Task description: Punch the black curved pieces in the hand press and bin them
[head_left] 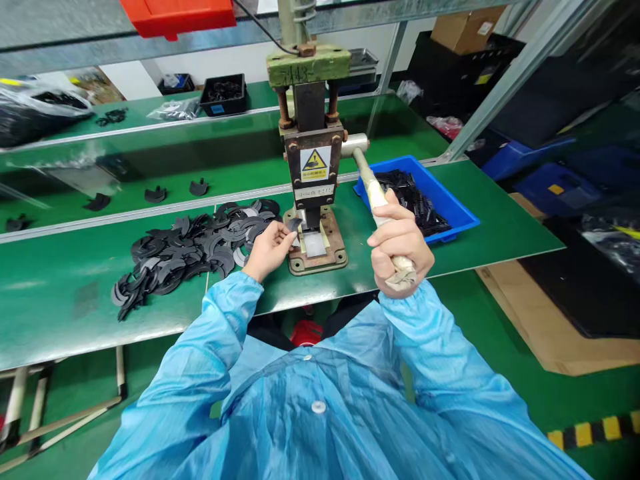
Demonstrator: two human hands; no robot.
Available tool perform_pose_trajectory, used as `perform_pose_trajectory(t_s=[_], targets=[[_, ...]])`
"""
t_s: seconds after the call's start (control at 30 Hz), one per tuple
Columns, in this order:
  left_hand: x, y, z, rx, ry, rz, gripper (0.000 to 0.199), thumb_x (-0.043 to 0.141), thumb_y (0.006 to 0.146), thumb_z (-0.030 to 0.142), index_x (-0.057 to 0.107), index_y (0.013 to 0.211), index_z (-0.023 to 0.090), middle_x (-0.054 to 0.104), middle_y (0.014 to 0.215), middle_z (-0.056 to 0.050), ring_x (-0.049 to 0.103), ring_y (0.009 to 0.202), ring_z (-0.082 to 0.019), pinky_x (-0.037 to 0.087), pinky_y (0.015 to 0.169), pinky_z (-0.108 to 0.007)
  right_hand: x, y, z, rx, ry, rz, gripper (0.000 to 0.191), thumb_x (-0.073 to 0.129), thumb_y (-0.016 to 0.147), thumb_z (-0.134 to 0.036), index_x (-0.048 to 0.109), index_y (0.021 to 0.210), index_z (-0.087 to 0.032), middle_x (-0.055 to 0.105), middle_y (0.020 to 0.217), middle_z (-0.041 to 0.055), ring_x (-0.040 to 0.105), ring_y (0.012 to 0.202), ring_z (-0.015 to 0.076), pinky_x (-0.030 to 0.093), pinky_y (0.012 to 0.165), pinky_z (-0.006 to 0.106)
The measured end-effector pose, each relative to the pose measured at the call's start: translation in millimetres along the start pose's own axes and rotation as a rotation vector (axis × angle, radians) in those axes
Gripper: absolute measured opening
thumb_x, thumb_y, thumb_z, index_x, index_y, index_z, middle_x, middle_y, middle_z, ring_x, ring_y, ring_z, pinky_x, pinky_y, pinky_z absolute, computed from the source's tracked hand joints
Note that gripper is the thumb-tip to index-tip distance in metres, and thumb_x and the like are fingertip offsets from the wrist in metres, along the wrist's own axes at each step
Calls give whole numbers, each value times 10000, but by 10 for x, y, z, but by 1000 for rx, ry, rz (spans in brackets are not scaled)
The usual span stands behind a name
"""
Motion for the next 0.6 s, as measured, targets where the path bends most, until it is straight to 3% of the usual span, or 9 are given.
perform_pose_trajectory(t_s=[0.13, 0.3, 0.47, 0.6], targets=[[204, 188, -50, -204, -238, -34, 575, 920, 799, 568, 501, 1027, 246, 635, 656, 76, 702, 552, -154, 521, 516, -229, -15, -9, 8, -7, 9, -10, 166, 734, 901, -275, 621, 779, -274, 707, 823, -48, 757, 1179, 243, 421, 1343, 743], [269, 333, -13, -357, -166, -123, 427, 902, 851, 442, 551, 930, 214, 666, 620, 38, 701, 530, -145, 508, 507, -209, -26, -13, 15, -10, 5, -33, 163, 724, 915, -296, 619, 791, -278, 704, 832, -54, 757, 1205, 244, 435, 1331, 755], [223, 389, 10, -349, 8, -164, 402, 854, 885, 439, 556, 750, 204, 625, 522, 18, 563, 446, -98, 388, 474, -193, -21, 2, 27, -63, -7, -31, 199, 702, 955, -357, 613, 798, -274, 696, 821, -53, 754, 1195, 230, 504, 1279, 747], [192, 358, 16, -375, -109, -149, 474, 819, 886, 561, 546, 717, 213, 589, 497, 20, 458, 410, -82, 323, 452, -209, -21, 17, 18, -45, 1, -46, 203, 712, 952, -368, 619, 795, -280, 697, 811, -59, 755, 1199, 218, 522, 1290, 703]])
Point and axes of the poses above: each hand's wrist, its own y-axis towards the middle knuckle, its own x-axis out of the palm, z = x × y, the point moved 3 cm from there along y, towards the middle knuckle
